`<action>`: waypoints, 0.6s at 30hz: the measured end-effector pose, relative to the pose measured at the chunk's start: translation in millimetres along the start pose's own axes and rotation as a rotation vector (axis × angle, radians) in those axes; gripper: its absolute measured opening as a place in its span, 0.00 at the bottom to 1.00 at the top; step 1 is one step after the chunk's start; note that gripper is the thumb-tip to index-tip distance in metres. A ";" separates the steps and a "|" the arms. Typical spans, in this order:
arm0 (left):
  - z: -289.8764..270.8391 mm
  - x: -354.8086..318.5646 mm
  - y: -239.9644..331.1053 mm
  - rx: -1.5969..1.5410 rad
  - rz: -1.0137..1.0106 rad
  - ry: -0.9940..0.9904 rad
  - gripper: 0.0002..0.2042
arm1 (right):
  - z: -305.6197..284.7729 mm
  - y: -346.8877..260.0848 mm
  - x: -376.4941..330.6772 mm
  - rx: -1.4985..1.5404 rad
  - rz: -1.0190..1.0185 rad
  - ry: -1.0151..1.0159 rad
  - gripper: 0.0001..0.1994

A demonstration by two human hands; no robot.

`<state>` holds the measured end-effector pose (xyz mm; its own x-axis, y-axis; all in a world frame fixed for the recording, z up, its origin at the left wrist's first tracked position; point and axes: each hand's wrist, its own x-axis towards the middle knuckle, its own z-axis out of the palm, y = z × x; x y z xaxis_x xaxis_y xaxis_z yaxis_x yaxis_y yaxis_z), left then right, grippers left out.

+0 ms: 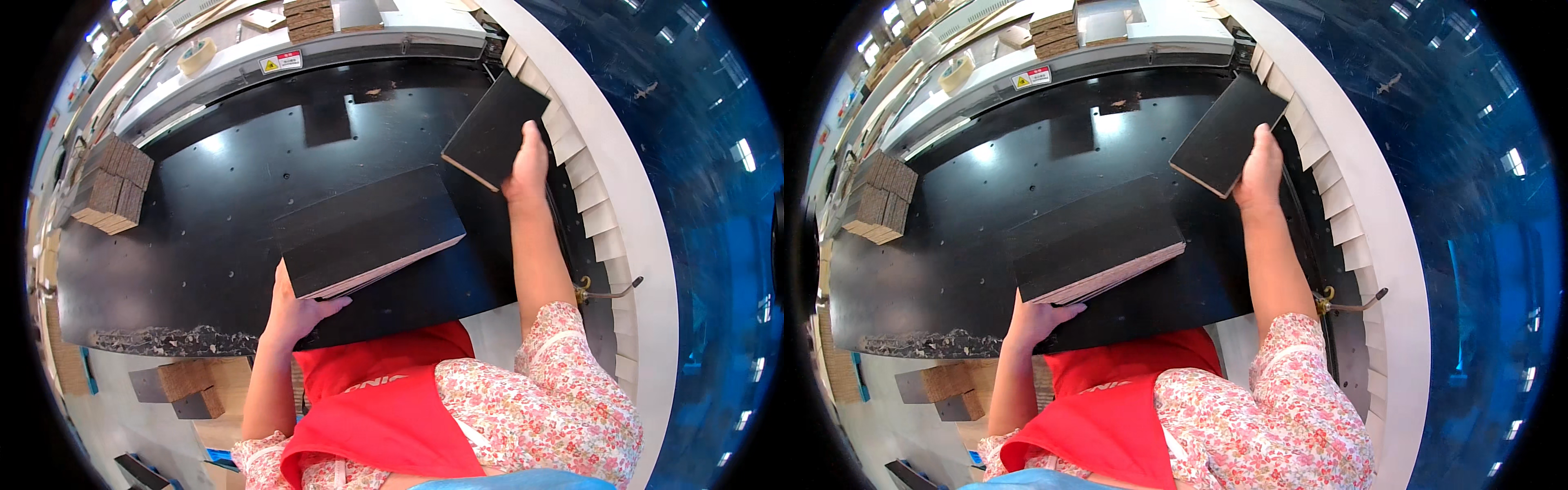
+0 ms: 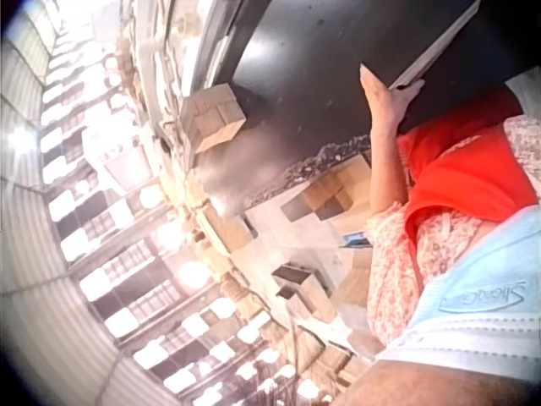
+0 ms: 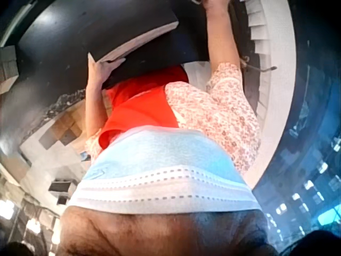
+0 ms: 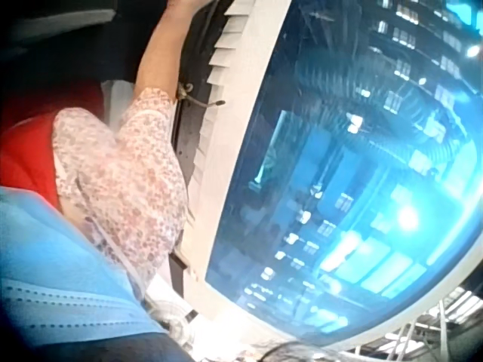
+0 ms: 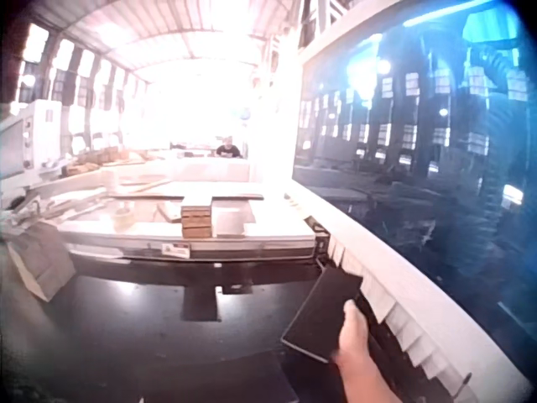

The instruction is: The person picks up and places stacks of black wooden blocks, aligns individual blocks against a guide on a conveyor belt, and brushes debris off the surface.

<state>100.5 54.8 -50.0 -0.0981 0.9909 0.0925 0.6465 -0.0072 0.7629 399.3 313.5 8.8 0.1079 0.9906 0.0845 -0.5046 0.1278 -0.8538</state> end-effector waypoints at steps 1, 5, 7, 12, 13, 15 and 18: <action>0.5 -0.3 -0.5 0.000 0.003 0.009 0.34 | -4.9 19.0 7.7 -0.006 -0.004 0.023 0.21; 2.0 -3.7 -5.2 0.029 0.010 0.032 0.33 | 3.6 49.4 -3.5 -0.047 0.194 0.161 0.16; 1.7 -3.7 -4.5 0.043 0.022 0.036 0.33 | -5.3 57.2 -9.0 -0.063 0.223 0.059 0.15; 0.5 -4.9 -2.7 0.072 0.052 0.025 0.33 | -23.9 14.2 -39.7 -0.622 0.381 -0.146 0.15; 0.7 -4.7 -0.3 0.069 0.042 0.027 0.33 | -32.4 10.1 -42.7 -0.892 0.269 -0.182 0.15; 4.7 -4.1 0.8 0.064 0.026 0.034 0.33 | -46.4 5.0 -46.6 -1.422 0.021 -0.254 0.16; 6.0 -2.1 -1.0 0.064 0.029 0.019 0.35 | -42.5 1.8 -46.2 -1.684 -0.436 -0.459 0.19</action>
<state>104.7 53.5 -54.8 -0.0930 0.9876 0.1268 0.6966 -0.0265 0.7170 429.8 265.8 -18.4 -0.3878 0.8737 0.2937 0.8470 0.4635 -0.2603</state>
